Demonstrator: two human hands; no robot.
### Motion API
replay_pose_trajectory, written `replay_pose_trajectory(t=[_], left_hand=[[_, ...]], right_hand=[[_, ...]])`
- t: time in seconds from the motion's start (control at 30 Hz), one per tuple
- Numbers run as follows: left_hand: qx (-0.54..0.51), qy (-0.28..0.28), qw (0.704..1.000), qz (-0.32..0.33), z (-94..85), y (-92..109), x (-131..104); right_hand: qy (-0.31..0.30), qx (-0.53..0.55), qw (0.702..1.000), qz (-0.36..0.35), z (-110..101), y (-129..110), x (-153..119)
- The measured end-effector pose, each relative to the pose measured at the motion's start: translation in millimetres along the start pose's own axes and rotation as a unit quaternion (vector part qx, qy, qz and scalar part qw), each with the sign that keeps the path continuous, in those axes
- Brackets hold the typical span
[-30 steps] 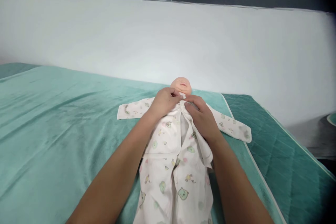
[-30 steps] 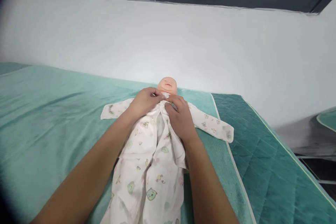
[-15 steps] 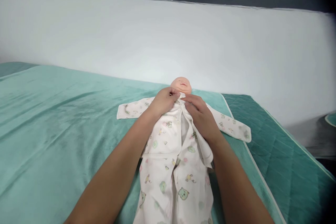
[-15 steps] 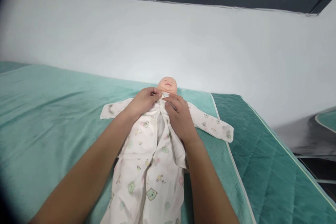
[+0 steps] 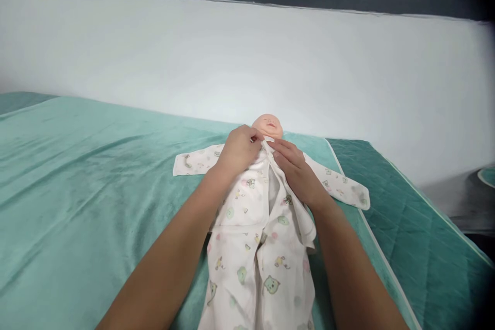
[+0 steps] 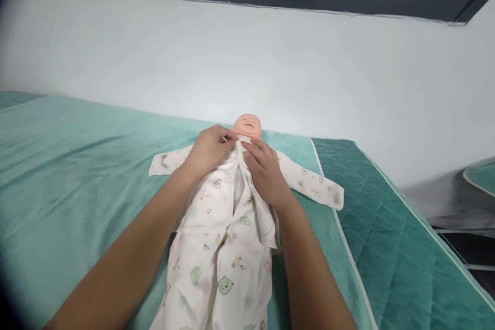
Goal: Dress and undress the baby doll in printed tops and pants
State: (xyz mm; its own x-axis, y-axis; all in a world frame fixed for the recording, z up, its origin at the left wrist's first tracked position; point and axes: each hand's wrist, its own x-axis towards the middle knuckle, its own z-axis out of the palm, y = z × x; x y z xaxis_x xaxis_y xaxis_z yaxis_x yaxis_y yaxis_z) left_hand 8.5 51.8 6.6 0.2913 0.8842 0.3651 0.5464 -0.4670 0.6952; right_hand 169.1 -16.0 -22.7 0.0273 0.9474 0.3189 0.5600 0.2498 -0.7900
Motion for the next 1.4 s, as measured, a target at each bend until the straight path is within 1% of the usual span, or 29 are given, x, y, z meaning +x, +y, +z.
replay_pose_trajectory(t=[0.1,0.2,0.27,0.33,0.37,0.43,0.53,0.6,0.67,0.77,0.87,0.97,1.07,1.23,1.4], left_hand=[[0.064,-0.013,0.997,0.027,-3.8,3,-6],[0.059,-0.001,0.997,0.051,-6.0,9,-18],[0.035,0.014,0.997,0.061,-8.0,14,-30],[0.002,0.015,0.998,0.064,-11.4,20,-45],[-0.016,0.007,0.998,0.062,-13.7,23,-53],[-0.048,-0.019,0.997,0.056,-19.3,27,-65],[-0.080,-0.081,0.992,0.056,-28.0,26,-75],[-0.094,-0.121,0.986,0.066,-32.2,24,-76],[-0.104,-0.143,0.982,0.070,-34.5,23,-75],[-0.127,-0.140,0.981,0.039,-35.0,26,-77],[-0.184,-0.141,0.973,-0.006,-33.2,32,-80],[-0.247,-0.177,0.952,-0.046,-31.5,33,-80],[-0.285,-0.210,0.932,-0.076,-32.0,27,-78],[-0.316,-0.221,0.918,-0.090,-36.0,20,-75],[-0.325,-0.207,0.918,-0.091,-35.1,21,-74]], right_hand=[[0.020,0.047,0.999,0.016,-3,0,-1],[0.053,0.081,0.995,0.023,-7,-6,-5],[0.085,0.064,0.994,0.038,-11,-12,-10],[0.104,0.008,0.993,0.059,-18,-19,-18],[0.099,-0.027,0.992,0.070,-22,-23,-23],[0.058,-0.085,0.991,0.082,-31,-29,-32],[-0.005,-0.117,0.989,0.085,-41,-37,-45],[-0.029,-0.116,0.989,0.083,-44,-41,-51],[-0.040,-0.107,0.990,0.077,-44,-44,-54],[-0.040,-0.100,0.992,0.063,-41,-47,-55],[-0.039,-0.089,0.993,0.072,-40,-48,-55],[-0.027,-0.013,0.996,0.082,-39,-50,-56],[-0.047,0.070,0.993,0.086,-35,-52,-56],[-0.072,0.141,0.983,0.095,-28,-47,-55],[-0.056,0.183,0.977,0.096,-26,-44,-54]])
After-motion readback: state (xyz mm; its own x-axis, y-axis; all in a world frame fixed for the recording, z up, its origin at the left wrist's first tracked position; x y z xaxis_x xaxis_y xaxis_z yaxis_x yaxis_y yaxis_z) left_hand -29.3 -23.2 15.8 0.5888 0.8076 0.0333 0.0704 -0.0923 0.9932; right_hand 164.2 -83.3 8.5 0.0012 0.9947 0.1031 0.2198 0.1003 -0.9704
